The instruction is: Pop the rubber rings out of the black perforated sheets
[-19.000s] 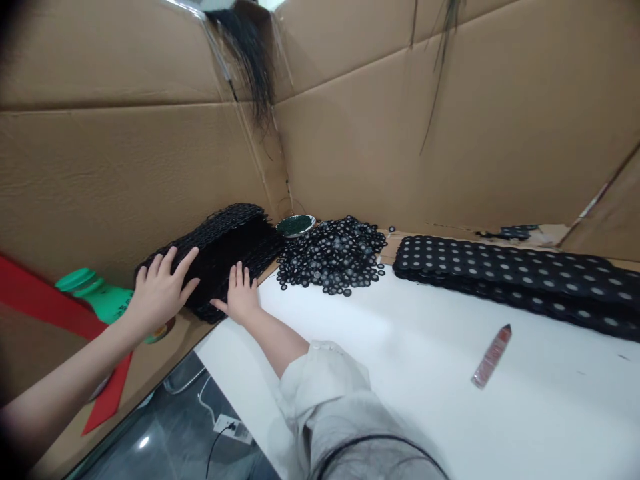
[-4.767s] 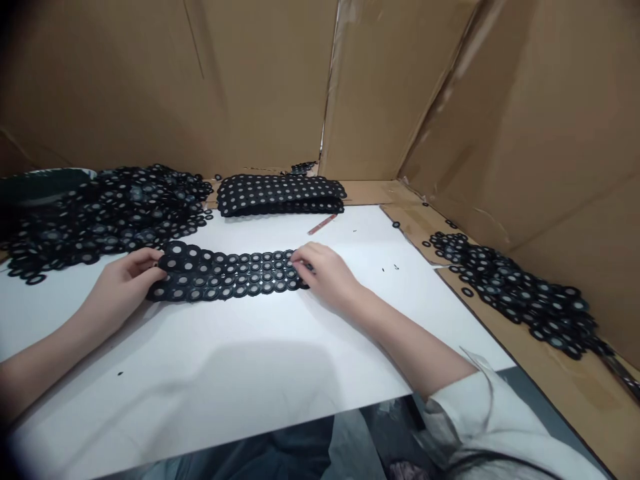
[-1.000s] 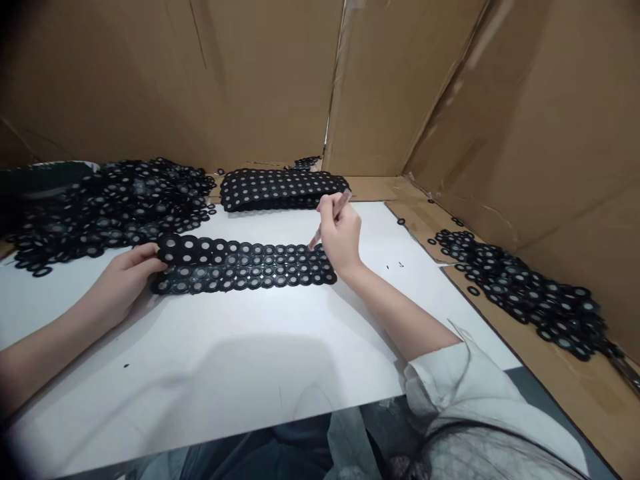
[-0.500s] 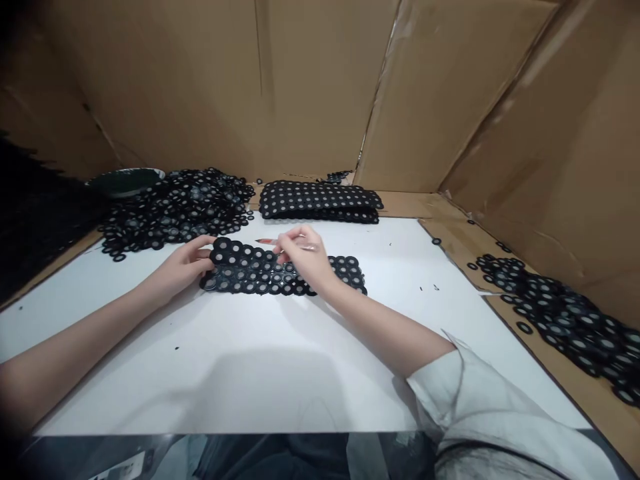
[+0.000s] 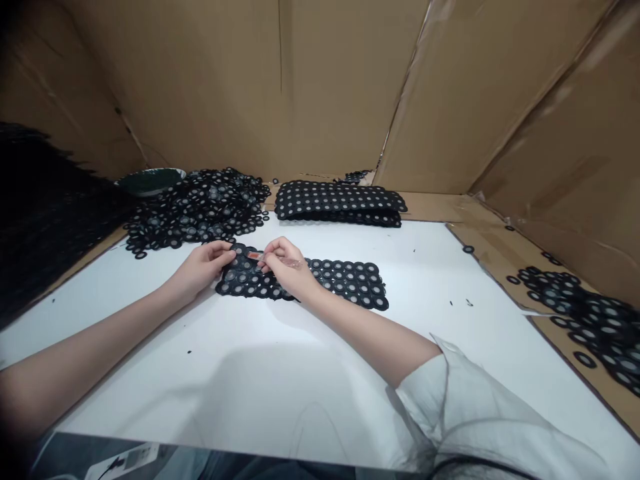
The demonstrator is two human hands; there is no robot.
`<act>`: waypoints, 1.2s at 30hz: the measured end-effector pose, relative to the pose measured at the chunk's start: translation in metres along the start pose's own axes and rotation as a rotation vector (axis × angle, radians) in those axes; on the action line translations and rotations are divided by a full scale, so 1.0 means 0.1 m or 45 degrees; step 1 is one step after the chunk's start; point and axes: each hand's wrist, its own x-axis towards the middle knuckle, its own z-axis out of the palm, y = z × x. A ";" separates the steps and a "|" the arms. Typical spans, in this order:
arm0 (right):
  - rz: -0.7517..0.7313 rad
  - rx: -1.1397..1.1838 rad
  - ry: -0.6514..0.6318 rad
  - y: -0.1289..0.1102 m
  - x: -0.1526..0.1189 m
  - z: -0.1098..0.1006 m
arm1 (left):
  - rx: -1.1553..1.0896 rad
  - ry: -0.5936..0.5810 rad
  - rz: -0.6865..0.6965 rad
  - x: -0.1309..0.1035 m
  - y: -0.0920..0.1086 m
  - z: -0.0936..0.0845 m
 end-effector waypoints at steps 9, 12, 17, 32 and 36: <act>-0.001 -0.128 -0.027 0.01 -0.08 0.12 | 0.222 0.218 0.052 0.01 -0.03 0.09; -0.013 -0.272 -0.031 0.03 -0.12 0.16 | 0.404 0.328 0.069 -0.01 -0.05 0.12; -0.159 -0.612 -0.030 0.06 -0.17 0.23 | 0.502 0.398 0.139 -0.12 0.02 0.19; -0.012 -0.201 0.053 0.06 -0.07 -0.06 | 0.216 0.226 0.003 -0.12 -0.03 0.07; -0.024 -0.289 0.056 0.04 -0.11 -0.04 | 0.334 0.092 0.103 -0.07 -0.03 0.01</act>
